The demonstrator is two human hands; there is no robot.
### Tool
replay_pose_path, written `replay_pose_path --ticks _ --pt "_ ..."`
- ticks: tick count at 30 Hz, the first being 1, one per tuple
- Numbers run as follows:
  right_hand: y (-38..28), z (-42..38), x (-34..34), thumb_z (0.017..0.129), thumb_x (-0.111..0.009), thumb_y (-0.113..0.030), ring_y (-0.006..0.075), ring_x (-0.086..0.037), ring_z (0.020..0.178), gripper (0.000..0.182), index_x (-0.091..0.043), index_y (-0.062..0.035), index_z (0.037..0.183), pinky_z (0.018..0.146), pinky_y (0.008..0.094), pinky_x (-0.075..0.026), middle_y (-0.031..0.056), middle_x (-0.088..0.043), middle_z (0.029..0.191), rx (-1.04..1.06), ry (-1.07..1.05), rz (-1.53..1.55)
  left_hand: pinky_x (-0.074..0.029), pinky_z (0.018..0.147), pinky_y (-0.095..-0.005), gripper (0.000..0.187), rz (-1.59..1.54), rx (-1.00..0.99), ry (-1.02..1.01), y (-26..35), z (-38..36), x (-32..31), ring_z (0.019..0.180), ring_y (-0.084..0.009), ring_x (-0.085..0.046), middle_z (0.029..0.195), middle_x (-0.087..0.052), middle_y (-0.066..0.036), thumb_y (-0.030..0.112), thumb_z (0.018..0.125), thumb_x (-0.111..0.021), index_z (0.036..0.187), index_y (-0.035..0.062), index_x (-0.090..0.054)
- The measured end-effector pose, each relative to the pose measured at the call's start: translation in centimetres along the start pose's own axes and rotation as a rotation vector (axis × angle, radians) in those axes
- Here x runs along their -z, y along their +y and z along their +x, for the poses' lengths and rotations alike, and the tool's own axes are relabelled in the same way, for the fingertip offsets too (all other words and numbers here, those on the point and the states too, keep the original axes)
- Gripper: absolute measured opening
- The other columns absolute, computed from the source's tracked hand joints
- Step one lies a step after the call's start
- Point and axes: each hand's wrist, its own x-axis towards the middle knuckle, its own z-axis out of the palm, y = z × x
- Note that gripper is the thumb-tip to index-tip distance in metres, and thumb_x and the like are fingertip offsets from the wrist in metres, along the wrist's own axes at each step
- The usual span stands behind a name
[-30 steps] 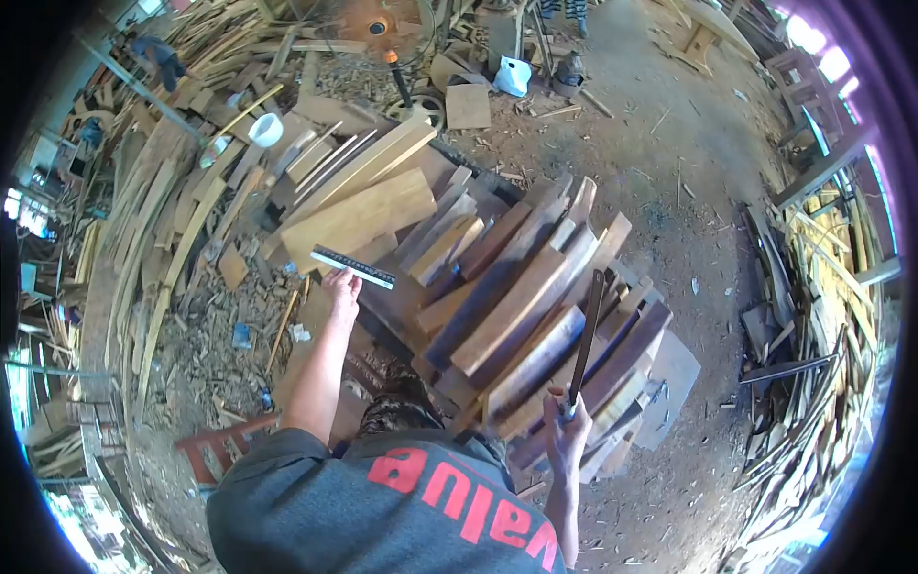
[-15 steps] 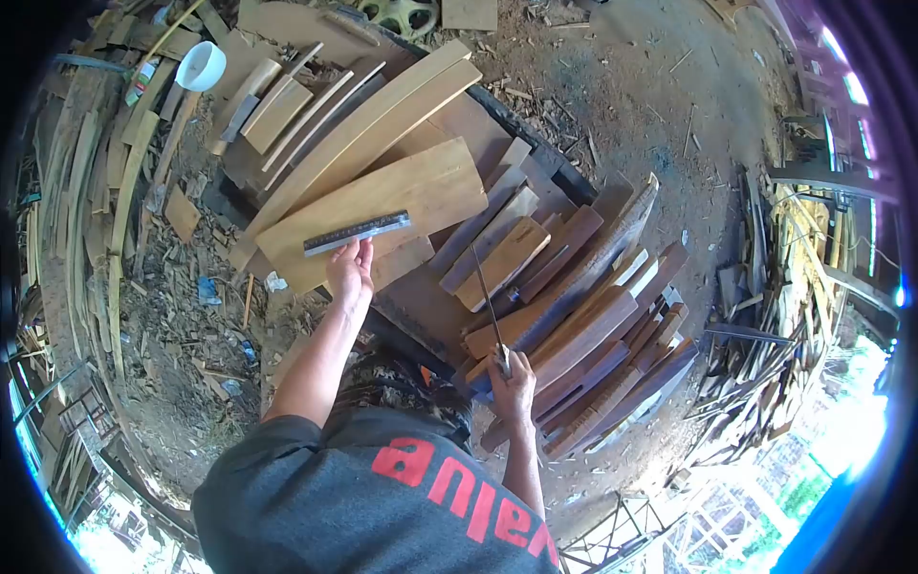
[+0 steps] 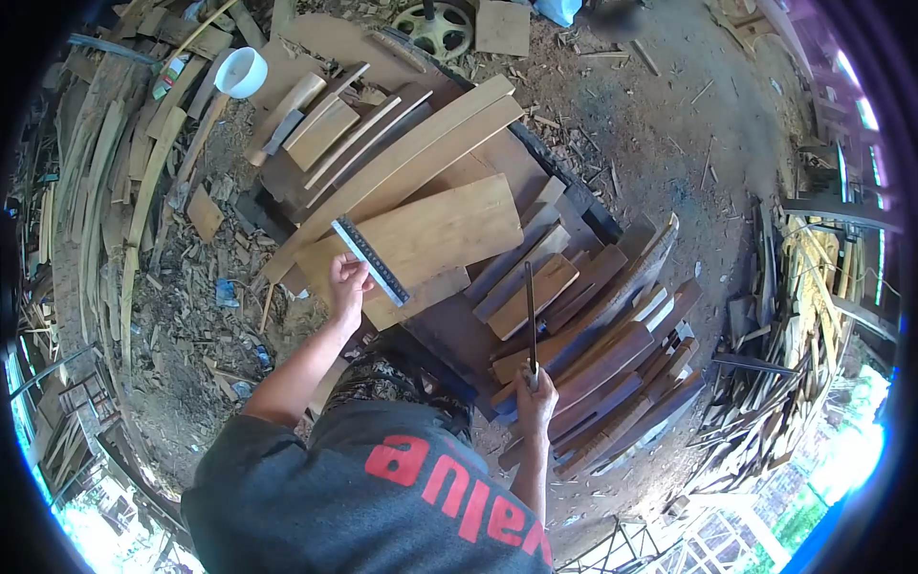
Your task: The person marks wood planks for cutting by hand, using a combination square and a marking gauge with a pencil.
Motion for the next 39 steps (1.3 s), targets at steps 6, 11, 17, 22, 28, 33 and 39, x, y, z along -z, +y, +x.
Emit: replay_pose_path --ticks 6,11,17,22,28,33,39 --pt "-0.4 0.1 0.5 0.092 -0.071 -0.019 0.0065 -0.053 0.074 0.022 -0.069 -0.0032 0.107 0.067 0.0255 -0.046 -0.0023 -0.061 0.08 -0.015 -0.005 0.006 -0.052 0.061 -0.0224 0.017 0.132 -0.078 -0.035 -1.5 0.8 2.9 0.074 -0.0092 -0.062 0.094 -0.064 -0.002 0.007 0.096 -0.066 0.109 0.0088 -0.056" --pt "-3.0 1.6 -2.1 0.098 -0.065 -0.023 0.0103 -0.058 0.071 0.024 -0.061 -0.0042 0.112 0.065 0.0286 -0.049 0.0036 -0.063 0.077 0.027 -0.055 0.339 -0.052 0.065 -0.0235 0.019 0.271 -0.008 -0.146 0.1 1.4 4.7 0.082 -0.01 -0.064 0.102 -0.066 -0.004 0.008 0.095 -0.066 0.111 0.0073 -0.056" --pt "-4.4 2.4 -3.7 0.102 -0.057 -0.026 0.0135 -0.053 0.071 0.024 -0.058 -0.0028 0.109 0.066 0.0335 -0.047 0.008 -0.057 0.076 -0.031 0.024 0.442 -0.054 0.074 -0.0305 0.031 0.35 0.08 -0.33 0.8 3.4 6.7 0.089 -0.0138 -0.062 0.103 -0.062 -0.003 0.01 0.093 -0.069 0.12 0.0082 -0.055" --pt "-4.3 1.2 -3.6 0.103 -0.055 -0.026 0.0079 -0.056 0.068 0.022 -0.058 -0.0045 0.107 0.058 0.0271 -0.046 0.0027 -0.058 0.077 -0.198 0.049 0.651 -0.053 0.07 -0.026 0.032 0.437 0.055 -0.383 1.7 4.3 7.5 0.082 -0.0117 -0.064 0.098 -0.066 -0.003 0.01 0.092 -0.071 0.12 0.0053 -0.055" --pt "-6.4 -0.6 -9.2 0.106 -0.049 -0.022 0.004 -0.052 0.064 0.028 -0.053 -0.0032 0.127 0.054 0.0198 -0.042 -0.0003 -0.056 0.084 -0.135 0.115 1.094 -0.052 0.068 -0.0229 0.024 0.462 0.063 -0.402 4.0 2.4 6.8 0.077 -0.0098 -0.065 0.095 -0.066 -0.003 0.009 0.093 -0.069 0.112 0.0035 -0.056" --pt "-5.1 -1.1 -14.2 0.104 -0.051 -0.014 0.0043 -0.054 0.066 0.029 -0.052 0.0 0.13 0.058 0.0214 -0.045 0.0004 -0.061 0.087 0.041 0.0 0.953 -0.055 0.063 -0.0221 0.018 0.483 0.017 -0.407 4.2 2.0 6.2 0.072 -0.0109 -0.066 0.091 -0.066 -0.004 0.008 0.094 -0.066 0.109 0.0039 -0.056" --pt "-2.8 -0.4 -19.4 0.099 -0.058 -0.007 0.0105 -0.056 0.078 0.026 -0.058 0.0011 0.123 0.07 0.0259 -0.047 0.0036 -0.062 0.09 0.199 0.075 0.788 -0.056 0.057 -0.0219 0.019 0.452 -0.056 -0.432 3.7 2.3 6.7 0.068 -0.0113 -0.068 0.088 -0.069 -0.004 0.008 0.092 -0.066 0.108 0.0044 -0.056"
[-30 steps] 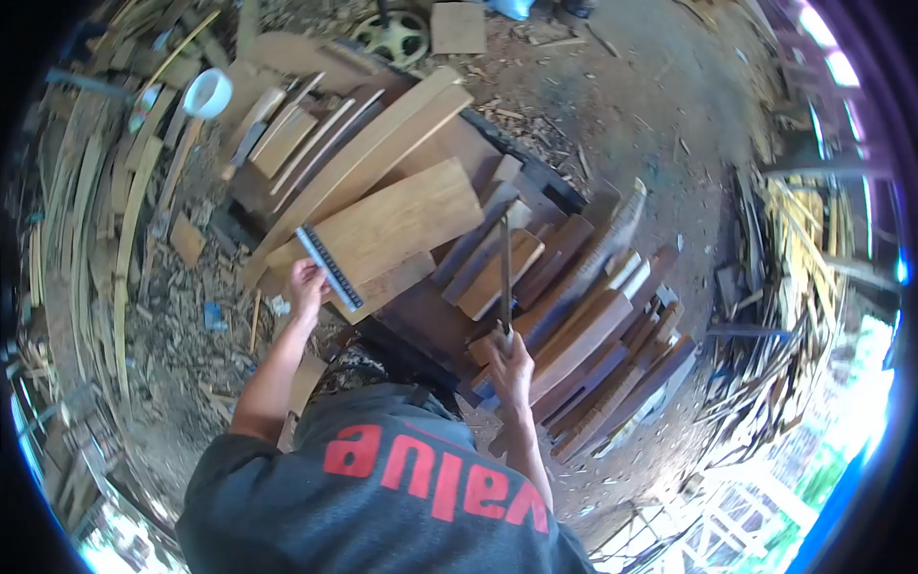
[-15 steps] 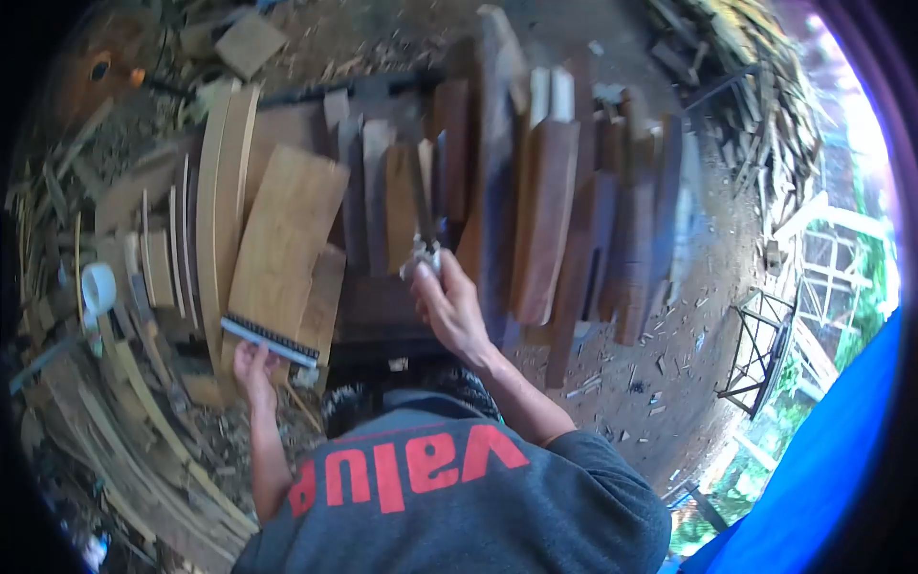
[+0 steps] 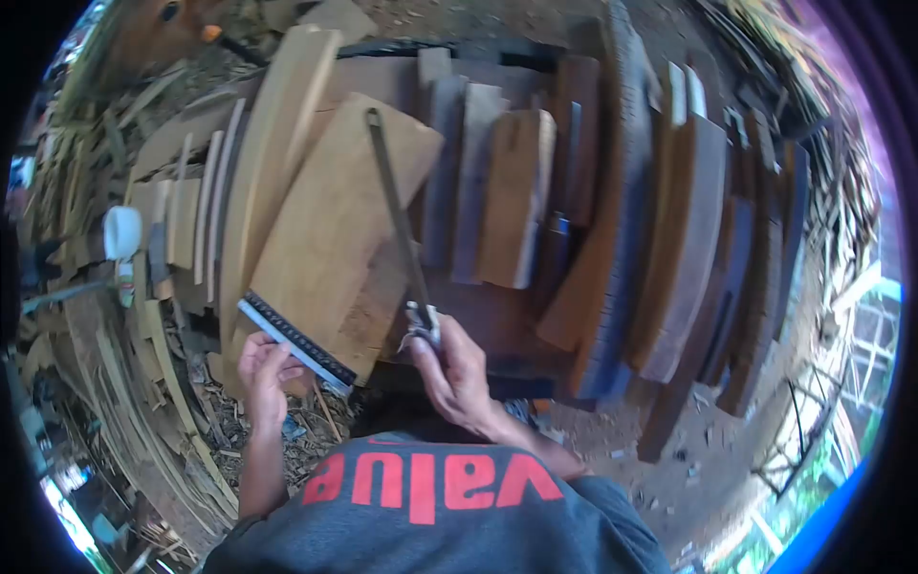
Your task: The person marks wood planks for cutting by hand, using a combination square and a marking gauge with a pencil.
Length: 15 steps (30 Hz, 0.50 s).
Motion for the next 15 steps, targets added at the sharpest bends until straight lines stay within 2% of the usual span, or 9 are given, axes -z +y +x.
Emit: replay_pose_path --ticks 3,5,6,8,12,15 --pt "2.2 0.0 -0.5 0.1 -0.055 -0.007 0.008 -0.056 0.077 0.027 -0.056 0.0013 0.126 0.068 0.0239 -0.047 0.0036 -0.063 0.089 0.029 0.023 0.013 -0.056 0.057 -0.0225 0.016 -0.01 -0.058 -0.041 0.0 0.0 -0.1 0.068 -0.0123 -0.069 0.089 -0.07 -0.006 0.006 0.092 -0.065 0.106 0.0043 -0.056" --pt "3.4 -0.6 -1.1 0.104 -0.05 -0.014 0.0039 -0.051 0.065 0.027 -0.054 -0.0006 0.127 0.058 0.0203 -0.044 0.0007 -0.061 0.086 0.116 0.052 0.026 -0.057 0.057 -0.023 0.016 -0.061 -0.152 -0.093 -0.4 -0.2 0.2 0.066 -0.0127 -0.069 0.09 -0.071 -0.007 0.005 0.092 -0.064 0.106 0.0045 -0.056" --pt "4.2 -0.7 -1.2 0.105 -0.049 -0.015 0.0034 -0.051 0.065 0.026 -0.054 -0.0008 0.126 0.057 0.0198 -0.043 0.0006 -0.06 0.085 0.174 0.07 0.019 -0.057 0.057 -0.0233 0.016 -0.11 -0.175 -0.114 -0.8 0.0 0.7 0.066 -0.013 -0.069 0.09 -0.071 -0.007 0.004 0.092 -0.064 0.106 0.0047 -0.056" --pt "4.5 -0.9 -1.6 0.105 -0.05 -0.016 0.0026 -0.051 0.064 0.026 -0.055 -0.0006 0.125 0.055 0.0187 -0.043 0.0002 -0.06 0.084 0.293 0.102 -0.046 -0.056 0.056 -0.0235 0.016 -0.225 -0.229 -0.177 -1.6 0.1 1.9 0.067 -0.0136 -0.07 0.09 -0.071 -0.007 0.004 0.092 -0.064 0.106 0.0051 -0.055" --pt "5.5 -0.9 -1.7 0.105 -0.052 -0.019 0.0023 -0.052 0.063 0.025 -0.059 -0.0015 0.122 0.053 0.0185 -0.043 -0.0012 -0.059 0.081 0.429 0.13 -0.156 -0.055 0.054 -0.0229 0.017 -0.239 -0.312 -0.14 -2.7 -1.4 4.7 0.066 -0.0131 -0.069 0.088 -0.071 -0.008 0.006 0.092 -0.064 0.105 0.005 -0.054" --pt "5.7 -0.8 -1.8 0.104 -0.053 -0.02 0.0023 -0.053 0.062 0.025 -0.06 -0.003 0.122 0.052 0.0186 -0.043 -0.0015 -0.059 0.08 0.415 0.163 -0.16 -0.055 0.053 -0.0219 0.017 -0.261 -0.332 -0.128 -4.5 -1.1 5.8 0.065 -0.0127 -0.069 0.087 -0.071 -0.008 0.006 0.092 -0.064 0.105 0.0048 -0.053"
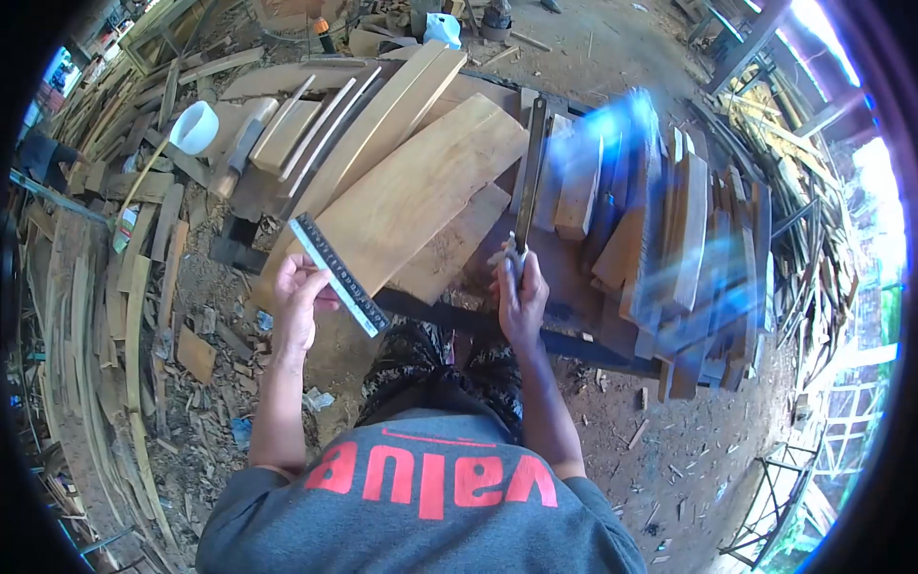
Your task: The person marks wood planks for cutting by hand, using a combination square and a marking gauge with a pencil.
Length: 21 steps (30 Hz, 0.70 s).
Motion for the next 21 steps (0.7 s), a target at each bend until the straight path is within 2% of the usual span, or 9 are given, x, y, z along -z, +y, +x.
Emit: replay_pose_path --ticks 11,12,13,15,17,18,19,20,21 --pt "1.2 -0.1 -0.8 0.102 -0.057 -0.013 0.0036 -0.055 0.064 0.017 -0.061 -0.0021 0.114 0.054 0.0213 -0.045 -0.0008 -0.059 0.076 0.094 0.053 0.034 -0.055 0.052 -0.0236 0.02 -0.012 -0.034 -0.024 -1.1 0.0 1.1 0.062 -0.0133 -0.066 0.088 -0.067 -0.009 0.004 0.091 -0.063 0.107 0.0018 -0.051" --pt "1.4 -0.5 -0.9 0.102 -0.057 -0.013 0.0032 -0.054 0.065 0.016 -0.061 -0.0021 0.114 0.055 0.0213 -0.045 -0.0005 -0.059 0.076 0.086 0.061 0.067 -0.056 0.053 -0.0241 0.021 0.015 -0.064 -0.003 -1.2 -0.1 1.6 0.065 -0.0125 -0.068 0.09 -0.069 -0.006 0.012 0.088 -0.068 0.105 0.0048 -0.058" --pt "1.2 -0.9 -1.2 0.1 -0.06 -0.014 0.0046 -0.054 0.065 0.015 -0.062 -0.0028 0.11 0.058 0.0236 -0.047 -0.0007 -0.058 0.074 0.06 0.067 0.155 -0.057 0.055 -0.0255 0.023 0.066 -0.058 0.028 -0.9 -0.2 1.8 0.068 -0.0131 -0.068 0.091 -0.068 -0.005 0.014 0.087 -0.068 0.106 0.005 -0.06" --pt "1.5 -0.7 -0.9 0.093 -0.067 -0.015 0.0154 -0.061 0.074 0.02 -0.064 -0.0026 0.109 0.069 0.033 -0.052 0.0083 -0.065 0.086 0.134 0.123 -0.003 -0.055 0.061 -0.0262 0.028 0.079 -0.033 -0.003 -2.0 1.2 2.7 0.072 -0.0145 -0.067 0.093 -0.067 -0.004 0.016 0.086 -0.07 0.111 0.0059 -0.062" --pt "2.0 -0.7 -1.1 0.093 -0.066 -0.013 0.0199 -0.062 0.078 0.016 -0.064 -0.0017 0.104 0.074 0.0362 -0.052 0.0138 -0.063 0.088 0.243 0.132 0.04 -0.052 0.066 -0.028 0.031 0.163 -0.022 -0.015 -2.5 2.2 3.9 0.079 -0.0165 -0.066 0.099 -0.067 -0.006 0.015 0.089 -0.066 0.117 0.0034 -0.059" --pt "1.7 -0.6 -0.8 0.097 -0.065 -0.018 0.0086 -0.055 0.065 0.015 -0.062 -0.0033 0.101 0.059 0.0302 -0.047 0.0048 -0.06 0.076 0.338 0.168 -0.013 -0.052 0.072 -0.0299 0.034 0.107 -0.004 -0.057 -2.5 2.1 4.0 0.084 -0.0177 -0.065 0.102 -0.067 -0.006 0.017 0.091 -0.066 0.121 0.0036 -0.057" --pt "2.0 -0.3 -0.7 0.095 -0.066 -0.017 0.0185 -0.058 0.066 0.018 -0.061 -0.001 0.101 0.062 0.0346 -0.049 0.0114 -0.058 0.077 0.476 0.224 -0.125 -0.051 0.074 -0.0305 0.035 0.123 0.002 -0.09 -2.5 2.4 4.4 0.086 -0.0177 -0.065 0.103 -0.066 -0.007 0.018 0.091 -0.066 0.122 0.0034 -0.057" --pt "2.2 -0.2 -0.6 0.093 -0.066 -0.016 0.0303 -0.06 0.069 0.019 -0.059 0.0001 0.099 0.065 0.0398 -0.049 0.0164 -0.056 0.079 0.511 0.245 -0.117 -0.051 0.076 -0.031 0.037 0.138 0.0 -0.111 -2.5 2.8 4.8 0.088 -0.0177 -0.064 0.104 -0.066 -0.008 0.019 0.092 -0.066 0.123 0.0033 -0.056" --pt "2.0 -0.4 -0.5 0.092 -0.067 -0.015 0.0356 -0.06 0.073 0.018 -0.057 -0.0004 0.096 0.066 0.0428 -0.048 0.0176 -0.056 0.079 0.453 0.234 -0.081 -0.051 0.076 -0.0311 0.036 0.155 0.014 -0.122 -2.6 3.2 5.1 0.089 -0.0178 -0.063 0.104 -0.066 -0.008 0.019 0.092 -0.066 0.123 0.0032 -0.056"
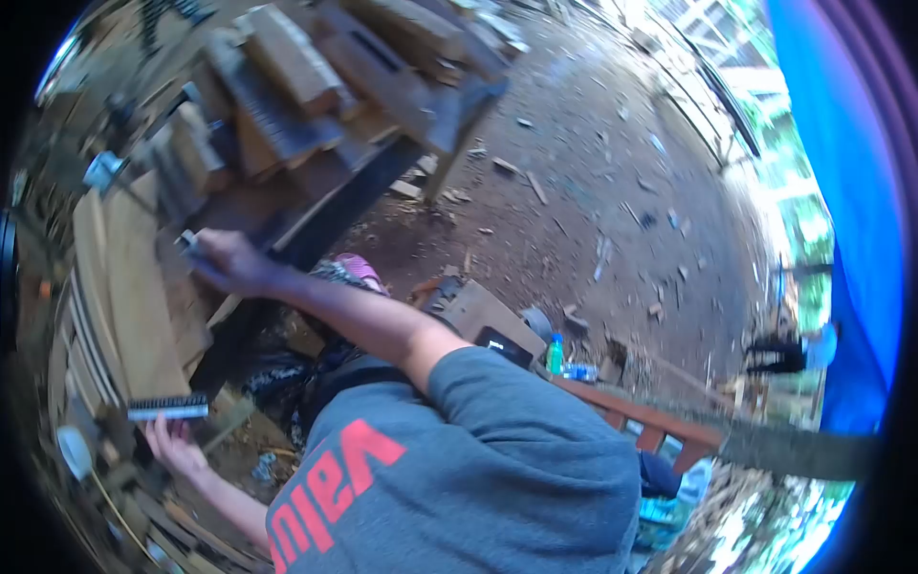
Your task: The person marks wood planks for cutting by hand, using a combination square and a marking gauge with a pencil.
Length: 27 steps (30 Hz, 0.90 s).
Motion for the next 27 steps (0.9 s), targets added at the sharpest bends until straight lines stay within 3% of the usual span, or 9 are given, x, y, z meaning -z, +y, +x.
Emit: replay_pose_path --ticks 3,9,13,14,16,18,19,24,27 --pt "0.5 -0.1 -0.5 0.092 -0.067 -0.015 0.0427 -0.058 0.077 0.02 -0.053 -0.0005 0.092 0.066 0.0454 -0.047 0.0204 -0.056 0.081 0.023 0.037 -0.025 -0.049 0.075 -0.0295 0.034 -0.019 -0.013 -0.086 -0.2 0.9 1.0 0.09 -0.0175 -0.063 0.104 -0.066 -0.008 0.018 0.093 -0.066 0.123 0.0035 -0.057" --pt "0.9 -0.3 -1.0 0.092 -0.067 -0.016 0.0417 -0.059 0.075 0.02 -0.054 -0.0007 0.093 0.066 0.0446 -0.047 0.0198 -0.057 0.08 0.117 0.14 -0.116 -0.05 0.072 -0.0274 0.035 0.025 0.025 -0.136 0.3 1.3 1.1 0.088 -0.0156 -0.064 0.104 -0.067 -0.007 0.019 0.093 -0.068 0.123 0.0044 -0.057" --pt "-5.2 -2.4 3.4 0.093 -0.066 -0.01 0.0294 -0.068 0.077 0.011 -0.057 -0.0036 0.092 0.066 0.0376 -0.053 0.0114 -0.063 0.08 -0.151 -0.007 0.008 -0.053 0.085 -0.036 0.037 -0.07 -0.04 -0.171 -0.5 1.5 1.7 0.101 -0.0241 -0.063 0.113 -0.064 -0.013 0.016 0.092 -0.067 0.123 -0.0008 -0.054" --pt "-5.6 -4.0 5.3 0.092 -0.067 -0.009 0.0261 -0.069 0.083 0.011 -0.059 -0.0037 0.099 0.071 0.0368 -0.055 0.0097 -0.066 0.089 0.02 -0.031 -0.102 -0.052 0.089 -0.0377 0.036 -0.028 -0.007 -0.196 0.5 0.3 1.0 0.104 -0.0252 -0.062 0.114 -0.063 -0.015 0.015 0.093 -0.065 0.123 -0.0019 -0.053" --pt "-10.3 -7.9 10.3 0.089 -0.069 -0.002 0.0255 -0.069 0.093 0.023 -0.06 -0.0036 0.11 0.081 0.0365 -0.057 0.0115 -0.064 0.105 -0.2 -0.065 -0.219 -0.052 0.087 -0.0378 0.028 -0.04 -0.003 -0.173 0.2 0.4 0.9 0.102 -0.0242 -0.063 0.111 -0.063 -0.015 0.014 0.096 -0.061 0.118 -0.0019 -0.053" --pt "-10.9 -13.4 14.9 0.086 -0.071 -0.004 0.0262 -0.069 0.093 0.036 -0.056 -0.0081 0.118 0.073 0.0375 -0.058 0.0127 -0.065 0.104 -0.24 0.017 -0.397 -0.053 0.085 -0.0382 0.025 -0.074 -0.015 -0.174 -0.3 0.8 1.1 0.1 -0.0232 -0.062 0.109 -0.063 -0.015 0.014 0.098 -0.06 0.116 -0.0022 -0.053" --pt "-12.6 -15.8 16.8 0.091 -0.068 -0.005 0.0221 -0.068 0.088 0.029 -0.054 -0.0071 0.116 0.07 0.0369 -0.058 0.0104 -0.065 0.097 -0.587 0.085 -0.237 -0.053 0.085 -0.0382 0.025 -0.081 -0.01 -0.171 -0.4 0.8 0.9 0.1 -0.0232 -0.062 0.109 -0.063 -0.015 0.014 0.098 -0.06 0.116 -0.0022 -0.053" --pt "-14.7 -23.3 18.6 0.1 -0.058 -0.009 0.0096 -0.055 0.068 0.014 -0.053 -0.0083 0.113 0.059 0.0278 -0.045 0.002 -0.056 0.075 -0.625 0.448 -0.676 -0.06 0.069 -0.0345 0.029 -0.063 -0.051 -0.075 0.1 -0.5 -0.6 0.083 -0.0234 -0.069 0.105 -0.066 -0.015 0.013 0.096 -0.062 0.12 -0.0025 -0.056" --pt "-15.0 -22.1 15.5 0.103 -0.054 -0.015 0.0048 -0.044 0.059 0.013 -0.054 -0.0075 0.114 0.052 0.0252 -0.037 0.001 -0.052 0.072 -0.708 0.449 -0.53 -0.058 0.068 -0.031 0.03 -0.047 -0.073 -0.007 1.1 -1.8 -1.9 0.077 -0.0168 -0.066 0.095 -0.066 -0.008 0.014 0.09 -0.069 0.116 0.0026 -0.06"
